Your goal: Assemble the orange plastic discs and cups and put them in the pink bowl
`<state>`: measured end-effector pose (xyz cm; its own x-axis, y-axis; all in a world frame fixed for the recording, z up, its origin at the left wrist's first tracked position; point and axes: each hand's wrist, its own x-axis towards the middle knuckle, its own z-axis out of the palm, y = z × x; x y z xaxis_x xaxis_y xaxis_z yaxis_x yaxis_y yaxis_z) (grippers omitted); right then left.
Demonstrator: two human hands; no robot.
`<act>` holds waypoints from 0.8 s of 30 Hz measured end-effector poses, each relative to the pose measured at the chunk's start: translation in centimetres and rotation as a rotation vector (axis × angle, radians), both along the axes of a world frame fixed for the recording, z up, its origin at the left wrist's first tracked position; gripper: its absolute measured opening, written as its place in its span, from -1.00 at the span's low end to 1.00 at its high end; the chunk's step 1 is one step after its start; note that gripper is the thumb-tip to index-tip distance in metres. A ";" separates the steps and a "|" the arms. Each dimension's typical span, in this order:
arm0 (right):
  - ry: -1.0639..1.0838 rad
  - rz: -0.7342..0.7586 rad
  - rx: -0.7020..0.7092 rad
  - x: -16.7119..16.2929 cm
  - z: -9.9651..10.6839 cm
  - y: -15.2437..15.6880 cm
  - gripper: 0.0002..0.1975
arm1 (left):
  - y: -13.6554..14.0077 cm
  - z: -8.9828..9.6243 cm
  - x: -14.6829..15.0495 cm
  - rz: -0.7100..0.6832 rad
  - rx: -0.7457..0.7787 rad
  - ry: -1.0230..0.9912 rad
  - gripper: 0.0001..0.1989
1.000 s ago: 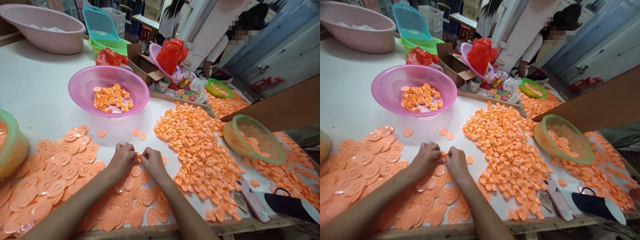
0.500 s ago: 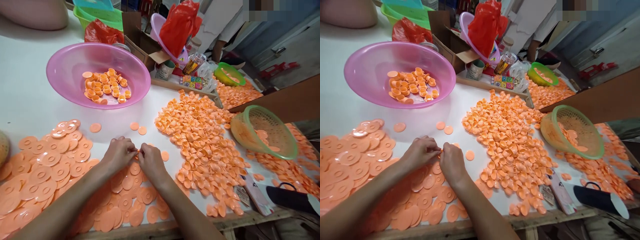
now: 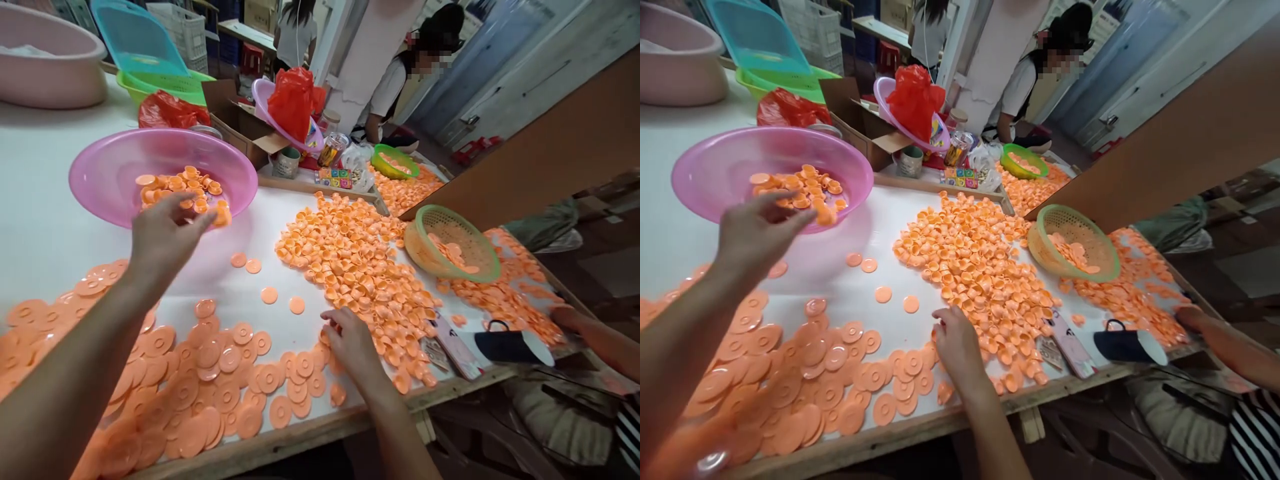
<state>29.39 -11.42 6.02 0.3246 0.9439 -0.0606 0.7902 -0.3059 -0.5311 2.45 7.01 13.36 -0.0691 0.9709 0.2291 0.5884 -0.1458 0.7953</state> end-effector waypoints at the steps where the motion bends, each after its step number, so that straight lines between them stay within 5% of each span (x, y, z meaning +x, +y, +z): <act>1: -0.049 0.000 -0.047 0.8 -0.2 -0.8 -0.75 | 0.5 0.6 -0.3 0.004 0.071 0.013 -0.61; 4: -0.139 0.001 -0.086 1.3 -1.0 -1.8 -0.72 | -0.9 -0.9 0.0 -0.377 0.021 0.167 -0.73; 6: -0.180 -0.012 -0.076 0.7 -1.4 -1.5 -0.75 | -3.8 -4.1 1.0 -0.745 -0.107 0.295 -0.82; 8: -0.230 -0.003 -0.067 0.1 -1.5 -1.0 -0.79 | -7.0 -7.7 2.3 -0.896 -0.155 0.411 -0.82; 12: -0.296 0.051 -0.062 -0.6 -0.9 -0.2 -0.80 | -9.9 -11.6 4.8 -0.805 -0.132 0.444 -0.89; 20: 0.310 -0.049 0.030 -3.1 -1.4 2.4 -0.86 | -8.8 -11.7 5.9 -0.716 -0.181 0.343 -0.80; 24: 0.380 -0.026 0.035 -5.0 -3.0 4.2 -0.93 | -9.1 -12.2 5.9 -0.679 -0.234 0.309 -0.78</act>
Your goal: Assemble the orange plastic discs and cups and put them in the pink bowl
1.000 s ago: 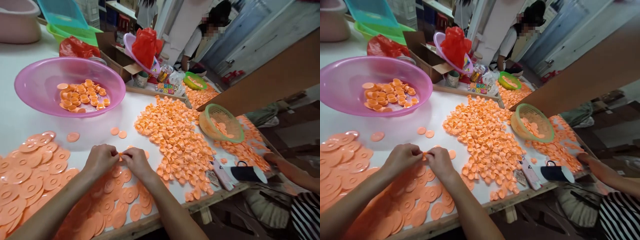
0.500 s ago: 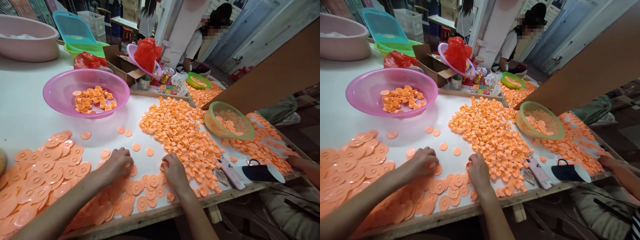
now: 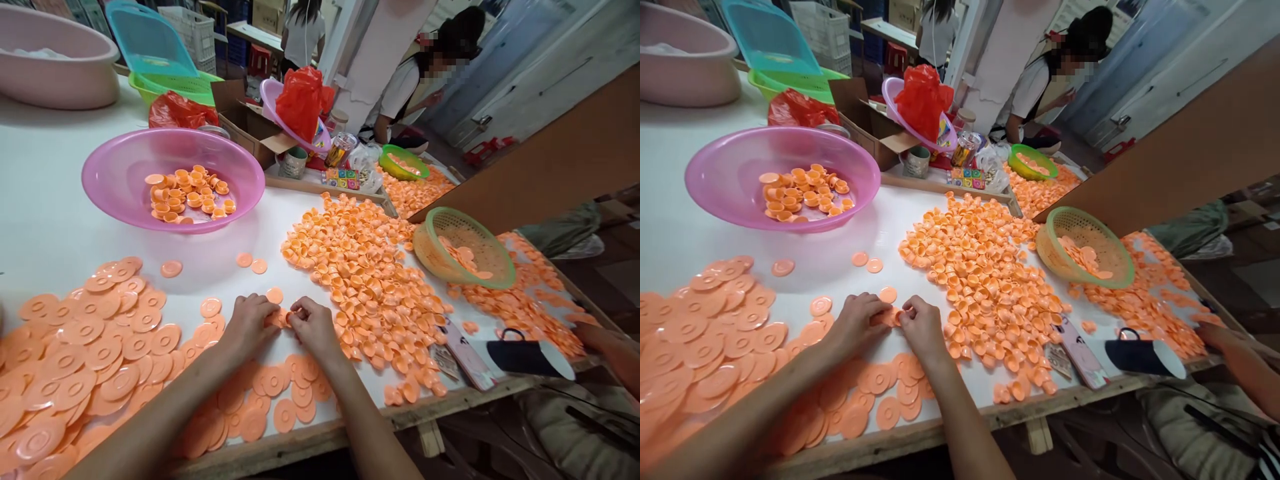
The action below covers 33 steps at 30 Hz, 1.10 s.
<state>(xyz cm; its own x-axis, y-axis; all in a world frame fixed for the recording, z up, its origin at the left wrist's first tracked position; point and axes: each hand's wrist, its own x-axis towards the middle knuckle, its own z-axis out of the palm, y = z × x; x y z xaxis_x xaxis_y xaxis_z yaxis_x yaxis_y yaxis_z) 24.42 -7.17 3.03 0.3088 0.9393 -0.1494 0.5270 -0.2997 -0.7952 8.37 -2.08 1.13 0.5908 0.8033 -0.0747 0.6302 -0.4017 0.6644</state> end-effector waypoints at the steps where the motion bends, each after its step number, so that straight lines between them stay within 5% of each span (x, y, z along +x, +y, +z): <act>1: 0.005 0.011 0.000 -0.3 -0.2 0.3 -0.94 | 0.0 0.0 0.0 -0.005 -0.012 -0.001 -0.80; 7: 0.007 0.043 -0.001 -1.0 -0.2 0.8 -0.92 | 0.1 1.1 -0.9 -0.076 -0.125 -0.001 -0.54; 12: -0.008 0.068 -0.016 -0.9 0.0 0.9 -0.91 | 0.6 1.5 -0.4 -0.008 -0.167 -0.077 -0.81; 18: -0.121 0.145 -0.042 -1.1 0.5 1.4 -0.86 | 1.4 1.5 0.1 0.064 -0.285 -0.198 -0.76; 22: -0.235 0.208 -0.046 -1.4 1.0 1.7 -0.82 | 1.7 2.4 0.6 0.180 -0.363 -0.078 -0.80; 29: -0.324 0.178 -0.027 -2.4 0.9 1.5 -0.82 | 1.7 2.9 1.5 0.189 -0.310 0.070 -0.87; 33: -0.172 0.250 0.022 -0.8 2.0 0.7 -0.74 | 0.8 3.3 1.7 0.268 -0.224 0.118 -0.85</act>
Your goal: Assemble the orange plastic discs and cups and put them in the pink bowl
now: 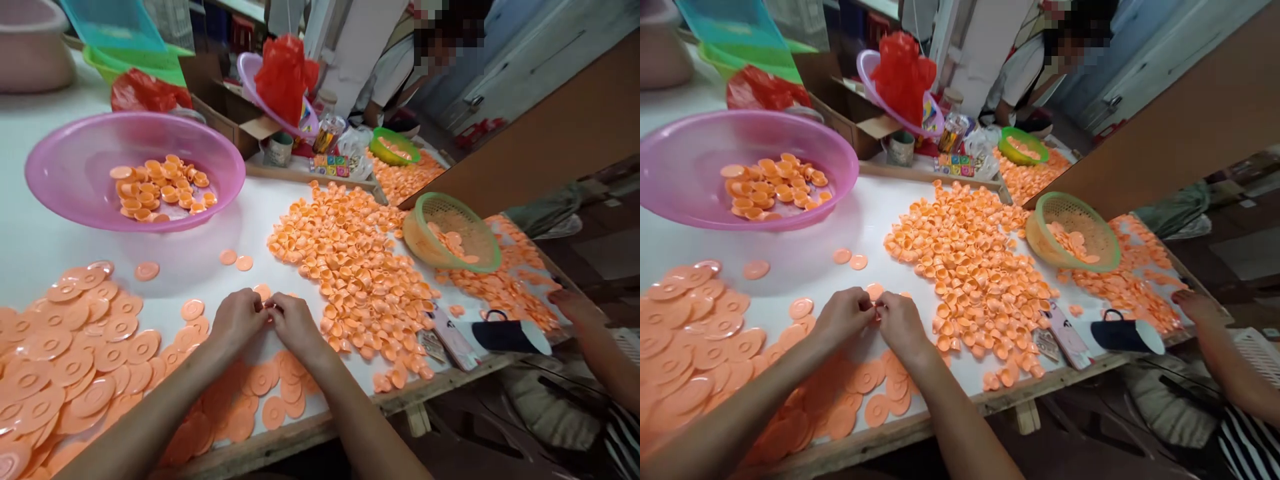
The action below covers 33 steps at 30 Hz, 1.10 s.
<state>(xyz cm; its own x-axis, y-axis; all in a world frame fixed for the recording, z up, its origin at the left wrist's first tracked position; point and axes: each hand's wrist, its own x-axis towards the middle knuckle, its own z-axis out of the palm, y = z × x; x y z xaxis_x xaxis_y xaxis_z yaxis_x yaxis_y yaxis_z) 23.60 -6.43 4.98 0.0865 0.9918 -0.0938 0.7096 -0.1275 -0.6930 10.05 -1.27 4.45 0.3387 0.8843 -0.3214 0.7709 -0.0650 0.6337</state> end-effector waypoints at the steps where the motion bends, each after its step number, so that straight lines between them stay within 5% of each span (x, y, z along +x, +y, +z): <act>1: 0.039 -0.006 0.029 0.9 0.3 -0.5 -0.70 | 0.3 0.7 -0.4 0.030 0.026 -0.038 -0.85; 7: -0.282 -0.088 0.090 7.4 0.4 -5.1 -0.50 | 7.4 10.4 -6.8 0.458 0.483 -0.334 -0.66; 9: -0.349 -0.069 0.052 8.3 -0.2 -6.0 -0.56 | 9.0 12.1 -8.7 0.468 0.577 -0.313 -0.60; 11: -0.356 -0.076 0.039 8.4 -0.7 -6.3 -0.63 | 8.5 11.2 -9.7 0.279 0.466 -0.217 -0.71; 14: -0.327 -0.141 0.071 8.4 -1.1 -6.1 -0.73 | 4.7 5.9 -9.2 -0.121 0.169 -0.039 -0.81; 17: -0.274 -0.176 0.081 8.9 -1.0 -5.6 -0.82 | 0.4 0.4 -7.2 -0.227 0.151 0.101 -0.78; 19: -0.269 -0.162 0.070 9.2 -0.8 -5.3 -0.82 | -1.1 -1.4 -5.4 -0.226 0.188 0.064 -0.82; 24: -0.113 -0.269 0.144 7.0 -0.2 -4.5 -0.82 | -1.8 -1.6 -2.5 -0.264 0.206 -0.062 -0.76; 28: 0.217 -0.221 0.001 2.5 -0.5 -4.1 -0.89 | -2.5 -1.7 -3.7 -0.314 0.207 -0.052 -0.76; 33: 0.304 -0.174 -0.106 -1.6 -1.5 -4.2 -0.89 | -3.5 -2.5 -5.2 -0.373 0.242 -0.085 -0.85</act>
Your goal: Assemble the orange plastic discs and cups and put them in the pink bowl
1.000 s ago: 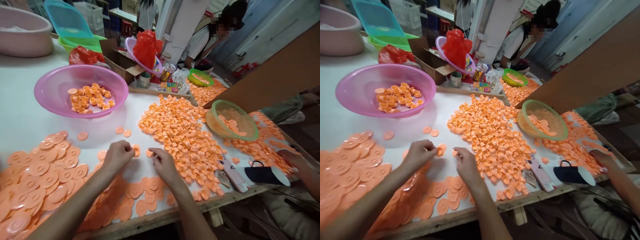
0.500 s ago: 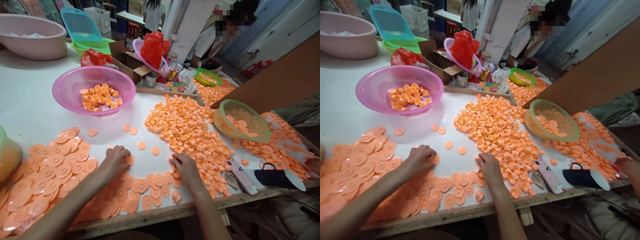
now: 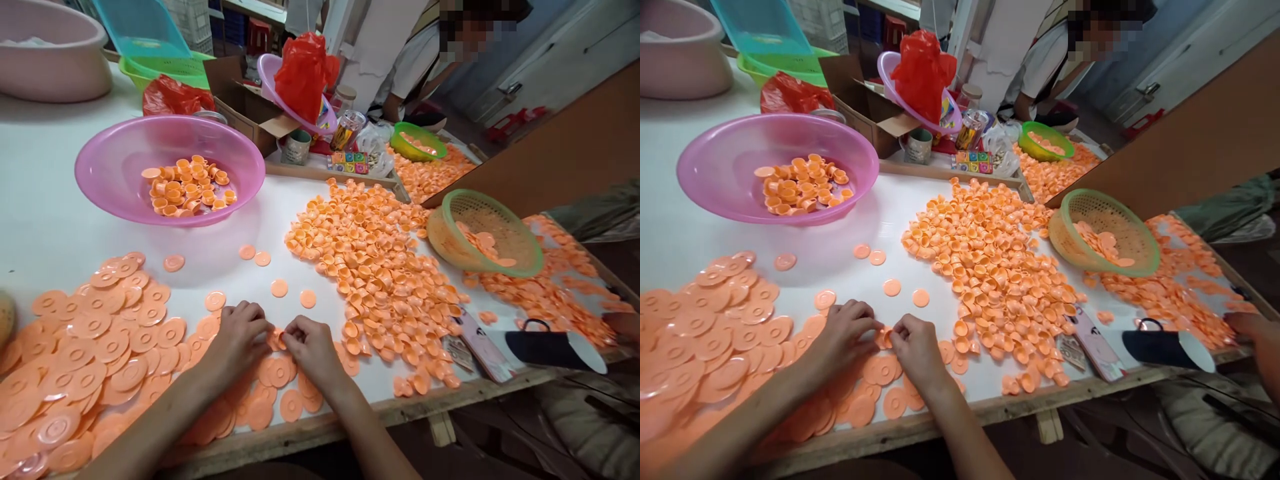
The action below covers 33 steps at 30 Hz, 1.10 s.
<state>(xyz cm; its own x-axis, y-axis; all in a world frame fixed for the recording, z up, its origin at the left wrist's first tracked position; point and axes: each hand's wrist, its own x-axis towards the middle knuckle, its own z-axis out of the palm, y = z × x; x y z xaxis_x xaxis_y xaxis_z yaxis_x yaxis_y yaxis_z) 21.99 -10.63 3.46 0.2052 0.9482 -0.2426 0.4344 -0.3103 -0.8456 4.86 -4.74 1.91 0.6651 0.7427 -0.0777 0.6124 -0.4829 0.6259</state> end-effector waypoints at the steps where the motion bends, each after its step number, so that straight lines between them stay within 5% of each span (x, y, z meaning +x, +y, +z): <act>1: -0.012 -0.001 0.002 -0.4 -0.1 0.0 -0.88 | -0.1 -0.1 0.0 0.002 0.000 -0.004 -0.87; 8: -0.153 0.068 0.038 -1.3 0.2 0.4 -0.83 | 0.5 1.3 0.4 0.030 -0.178 -0.088 -0.74; 12: -0.213 0.104 0.041 -1.3 0.4 0.4 -0.81 | 0.9 1.6 1.0 0.165 -0.297 -0.134 -0.84; 18: -0.348 0.194 0.091 -2.5 0.3 0.2 -0.79 | 0.9 1.4 0.3 0.121 -0.164 -0.067 -0.79; 26: -0.457 0.292 0.063 -2.8 0.9 0.5 -0.80 | 0.8 3.5 1.4 0.174 -0.174 0.229 -0.82; 33: -0.449 0.281 0.068 -3.4 0.4 0.3 -0.82 | -0.3 2.4 0.9 0.144 -0.083 0.095 -0.76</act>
<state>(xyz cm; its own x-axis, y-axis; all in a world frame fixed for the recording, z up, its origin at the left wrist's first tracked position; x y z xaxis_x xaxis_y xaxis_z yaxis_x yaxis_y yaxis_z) 18.63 -10.33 3.88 0.0103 0.9920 -0.1255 0.8164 -0.0808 -0.5718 5.71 -5.02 4.26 0.5393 0.8181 -0.1996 0.7295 -0.3355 0.5960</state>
